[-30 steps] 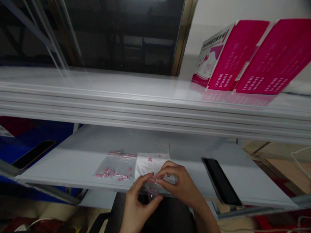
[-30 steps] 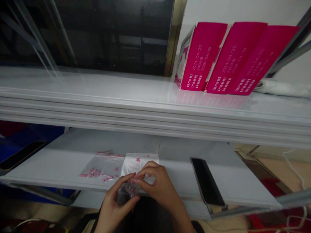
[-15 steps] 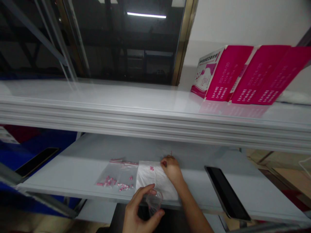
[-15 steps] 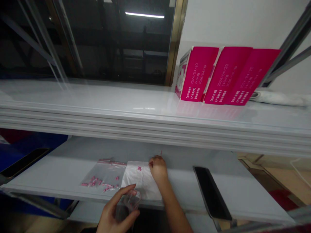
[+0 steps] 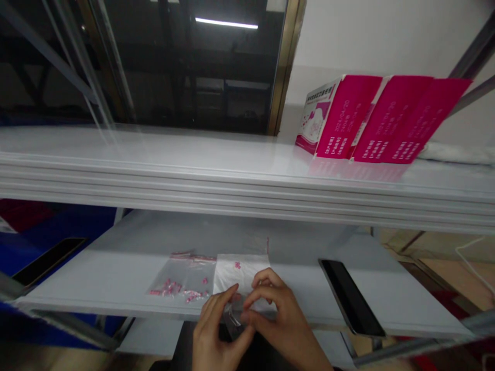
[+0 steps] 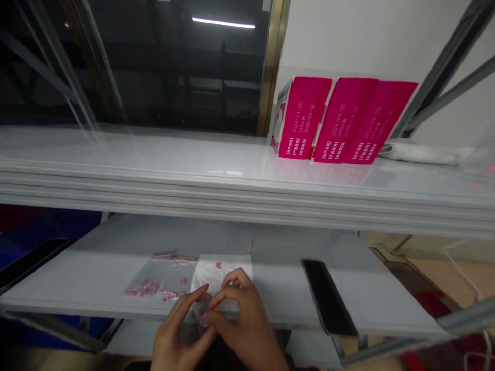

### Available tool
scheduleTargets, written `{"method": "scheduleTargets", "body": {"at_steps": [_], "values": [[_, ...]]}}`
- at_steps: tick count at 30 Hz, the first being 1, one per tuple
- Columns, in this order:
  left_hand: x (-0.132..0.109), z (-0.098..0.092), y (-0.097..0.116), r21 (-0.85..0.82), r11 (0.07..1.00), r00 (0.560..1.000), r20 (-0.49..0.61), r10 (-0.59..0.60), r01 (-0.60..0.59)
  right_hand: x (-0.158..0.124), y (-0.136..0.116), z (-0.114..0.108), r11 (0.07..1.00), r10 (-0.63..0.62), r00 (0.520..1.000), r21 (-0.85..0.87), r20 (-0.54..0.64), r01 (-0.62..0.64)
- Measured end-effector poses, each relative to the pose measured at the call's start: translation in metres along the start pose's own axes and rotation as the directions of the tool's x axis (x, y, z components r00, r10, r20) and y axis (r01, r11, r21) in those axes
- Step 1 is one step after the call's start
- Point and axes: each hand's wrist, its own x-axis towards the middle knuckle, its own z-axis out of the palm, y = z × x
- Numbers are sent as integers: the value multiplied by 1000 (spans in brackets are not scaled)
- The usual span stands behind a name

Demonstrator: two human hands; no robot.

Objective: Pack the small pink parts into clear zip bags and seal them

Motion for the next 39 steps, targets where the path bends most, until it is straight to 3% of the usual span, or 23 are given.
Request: {"method": "scheduleTargets", "body": {"at_steps": [4,7,9,12,13,14,17,20,23,34,39], "values": [[2,0,6,-23,998,999,2,-53,53,-8,6,9,997,55,998,48,-30,-53],[4,-1,8,-181,953,970,60,-236,243,-9,3,2,981,55,998,186,17,-58],[4,-3,7,-359,826,896,264,-357,435,-9,3,-4,967,32,999,250,35,-40],[0,-5,5,-449,582,704,625,-338,678,-9,7,-8,966,16,1000,259,4,-16],[-2,-5,5,-441,547,665,674,-322,712,-10,10,-7,966,26,1000,257,-10,-22],[-4,-5,5,-437,539,655,685,-319,720,-11,11,-5,964,40,999,263,-18,-34],[-3,-7,9,-455,608,723,616,-312,650,-15,12,1,956,78,997,286,-19,-70],[6,-14,11,-459,723,837,448,-314,517,-19,6,2,966,77,997,250,-20,-69],[16,-23,11,-395,811,896,288,-338,432,-23,1,0,982,47,999,186,-19,-43],[29,-29,12,-411,860,947,228,-225,303,-23,2,-2,996,-74,997,49,-23,75],[31,-34,16,-346,893,953,196,-232,289,-22,6,0,991,-126,978,33,-164,133]]}}
